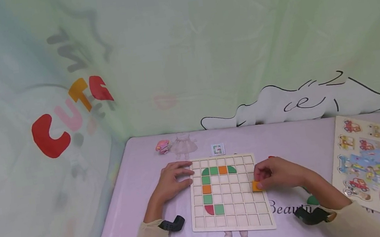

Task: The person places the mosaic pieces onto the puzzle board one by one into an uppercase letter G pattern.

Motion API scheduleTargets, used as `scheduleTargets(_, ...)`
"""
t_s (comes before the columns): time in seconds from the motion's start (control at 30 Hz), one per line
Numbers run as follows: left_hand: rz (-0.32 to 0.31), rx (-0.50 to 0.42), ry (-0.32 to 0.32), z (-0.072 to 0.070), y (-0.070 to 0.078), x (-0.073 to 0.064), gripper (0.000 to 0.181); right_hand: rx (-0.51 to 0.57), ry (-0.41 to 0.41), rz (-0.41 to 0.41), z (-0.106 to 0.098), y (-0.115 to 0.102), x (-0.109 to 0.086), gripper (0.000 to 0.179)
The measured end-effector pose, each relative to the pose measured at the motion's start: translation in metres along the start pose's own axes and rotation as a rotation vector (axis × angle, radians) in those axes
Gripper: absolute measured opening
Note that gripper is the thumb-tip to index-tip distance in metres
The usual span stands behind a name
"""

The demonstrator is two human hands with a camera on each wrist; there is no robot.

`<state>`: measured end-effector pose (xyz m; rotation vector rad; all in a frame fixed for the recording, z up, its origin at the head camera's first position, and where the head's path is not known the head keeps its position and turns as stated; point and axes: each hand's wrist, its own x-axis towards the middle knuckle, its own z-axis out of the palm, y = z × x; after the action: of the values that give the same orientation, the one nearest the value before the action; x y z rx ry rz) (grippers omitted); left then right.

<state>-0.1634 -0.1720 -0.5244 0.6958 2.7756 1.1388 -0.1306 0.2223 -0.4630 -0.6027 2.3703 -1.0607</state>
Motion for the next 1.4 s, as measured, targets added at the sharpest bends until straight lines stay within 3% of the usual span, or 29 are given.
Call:
scheduleTargets(0.53, -0.003, -0.007, 0.003, -0.001, 0.004, 0.001, 0.024, 0.011, -0.063, -0.003, 0.043, -0.035, 0.024, 0.008)
scheduleTargets(0.73, -0.004, -0.009, -0.001, 0.0, 0.002, 0.002, 0.024, 0.025, -0.057, -0.04, 0.056, -0.042, 0.03, 0.009)
scheduleTargets(1.4, 0.001, 0.002, -0.003, 0.001, -0.001, 0.001, 0.024, 0.001, 0.002, -0.005, 0.07, -0.052, 0.032, 0.01)
